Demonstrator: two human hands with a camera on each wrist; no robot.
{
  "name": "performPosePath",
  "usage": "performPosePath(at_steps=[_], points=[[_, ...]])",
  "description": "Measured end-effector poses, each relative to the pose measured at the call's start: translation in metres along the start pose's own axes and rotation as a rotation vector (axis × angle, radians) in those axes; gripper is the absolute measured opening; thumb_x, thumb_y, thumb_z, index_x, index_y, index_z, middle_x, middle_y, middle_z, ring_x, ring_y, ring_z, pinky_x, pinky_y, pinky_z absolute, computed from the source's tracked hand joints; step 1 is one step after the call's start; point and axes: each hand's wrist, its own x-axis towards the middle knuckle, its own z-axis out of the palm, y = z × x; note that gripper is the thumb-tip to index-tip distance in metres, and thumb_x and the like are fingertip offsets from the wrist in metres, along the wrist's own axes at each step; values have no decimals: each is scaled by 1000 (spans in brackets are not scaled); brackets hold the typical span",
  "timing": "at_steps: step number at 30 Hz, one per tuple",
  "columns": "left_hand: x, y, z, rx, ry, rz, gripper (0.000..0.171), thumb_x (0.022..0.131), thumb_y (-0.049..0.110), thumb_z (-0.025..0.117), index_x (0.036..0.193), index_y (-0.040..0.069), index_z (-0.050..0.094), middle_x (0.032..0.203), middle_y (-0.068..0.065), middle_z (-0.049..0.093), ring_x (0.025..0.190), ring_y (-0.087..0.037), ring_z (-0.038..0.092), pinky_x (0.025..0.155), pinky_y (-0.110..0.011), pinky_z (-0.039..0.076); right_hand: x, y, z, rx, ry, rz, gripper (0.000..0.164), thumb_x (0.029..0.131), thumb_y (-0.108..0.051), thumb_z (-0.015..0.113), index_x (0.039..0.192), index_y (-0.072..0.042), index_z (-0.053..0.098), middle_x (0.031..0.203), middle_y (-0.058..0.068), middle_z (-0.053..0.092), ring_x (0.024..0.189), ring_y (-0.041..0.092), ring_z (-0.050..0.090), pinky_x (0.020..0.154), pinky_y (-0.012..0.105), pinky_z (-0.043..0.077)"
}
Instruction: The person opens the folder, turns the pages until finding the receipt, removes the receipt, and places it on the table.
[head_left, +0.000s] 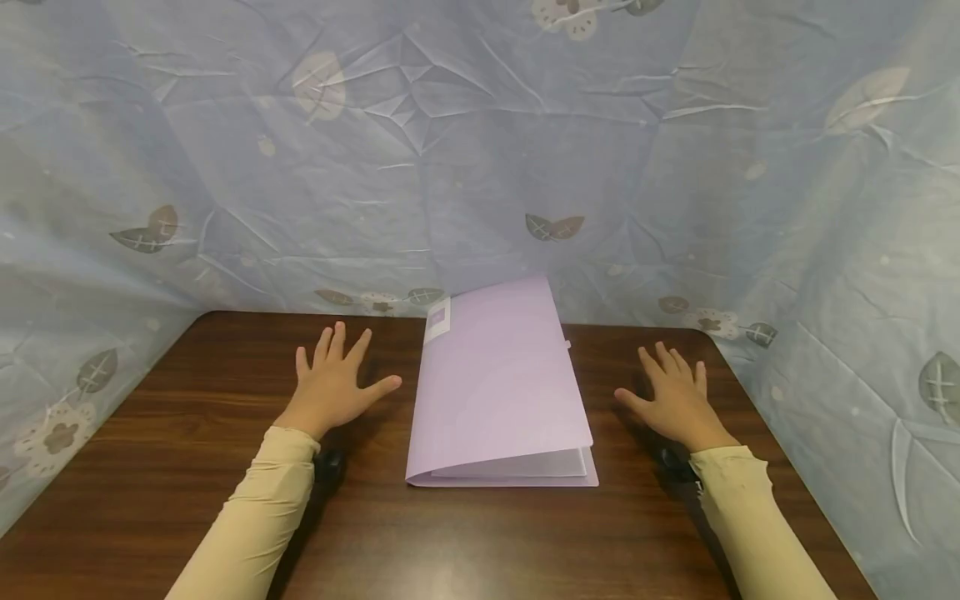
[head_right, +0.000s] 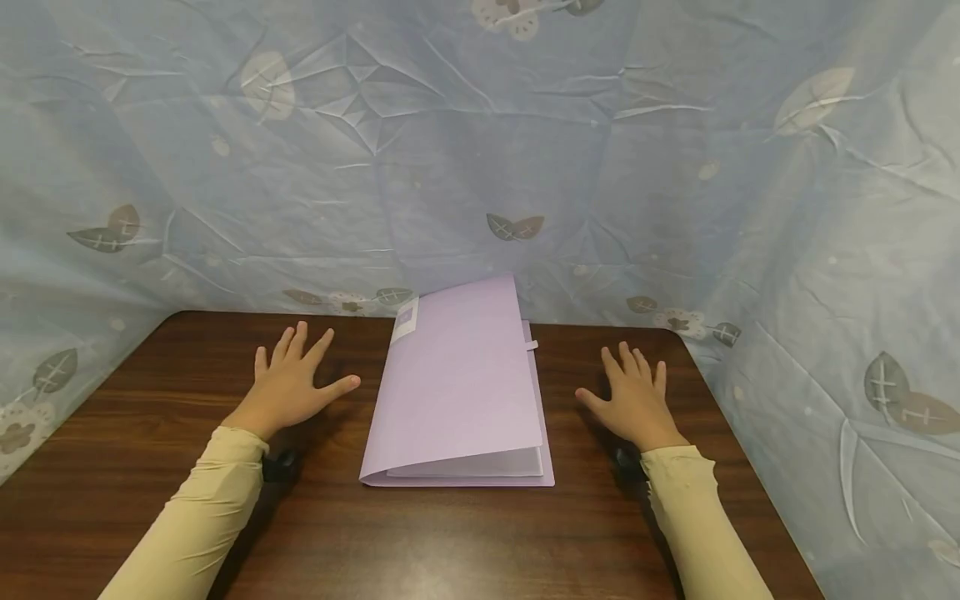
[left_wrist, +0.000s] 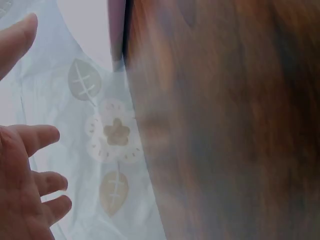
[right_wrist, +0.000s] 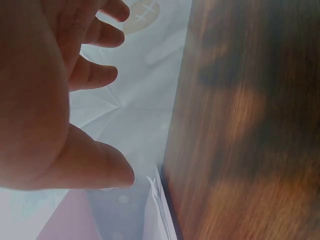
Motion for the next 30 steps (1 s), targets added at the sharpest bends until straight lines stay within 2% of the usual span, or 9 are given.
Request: performPosePath(at_steps=[7, 15, 20, 24, 27, 30], points=[[-2, 11, -2, 8, 14, 60, 103, 92, 78, 52, 167, 15, 19, 171, -27, -2, 157, -48, -4, 116, -76, -7, 2, -4, 3, 34, -22, -22, 90, 99, -50, 65, 160, 4, 28, 165, 36, 13, 151, 57, 10, 116, 75, -9], [-8, 35, -4, -14, 23, 160, 101, 91, 77, 56, 166, 18, 24, 172, -21, 4, 159, -42, 0, 120, -72, -1, 4, -14, 4, 71, -8, -88, 83, 102, -48, 61, 160, 2, 29, 166, 33, 17, 153, 54, 12, 119, 72, -6], [-12, 60, 0, -15, 20, 265, 101, 88, 76, 61, 165, 19, 29, 171, -22, 13, 159, -41, 6, 122, -69, 5, 3, -25, 2, 97, 20, -149, 74, 106, -43, 55, 160, 1, 32, 166, 30, 22, 153, 51, 16, 120, 71, -2], [-18, 85, 8, 13, 6, 364, 100, 86, 77, 63, 163, 20, 34, 169, -22, 21, 157, -42, 14, 122, -69, 10, 3, -35, 2, 135, 34, -237, 66, 109, -39, 51, 160, -1, 34, 166, 27, 25, 153, 49, 21, 122, 68, 4], [-21, 105, 16, 47, -20, 432, 99, 84, 79, 63, 161, 20, 39, 168, -20, 27, 156, -42, 20, 121, -68, 14, 2, -41, 4, 144, 26, -303, 63, 110, -39, 49, 161, -6, 33, 168, 22, 26, 154, 45, 23, 123, 66, 10], [-22, 123, 23, 86, -40, 492, 99, 84, 80, 62, 159, 20, 43, 166, -19, 33, 155, -41, 25, 121, -68, 18, 0, -44, 6, 146, 8, -325, 64, 109, -42, 48, 163, -12, 32, 170, 14, 25, 155, 41, 23, 122, 65, 18]])
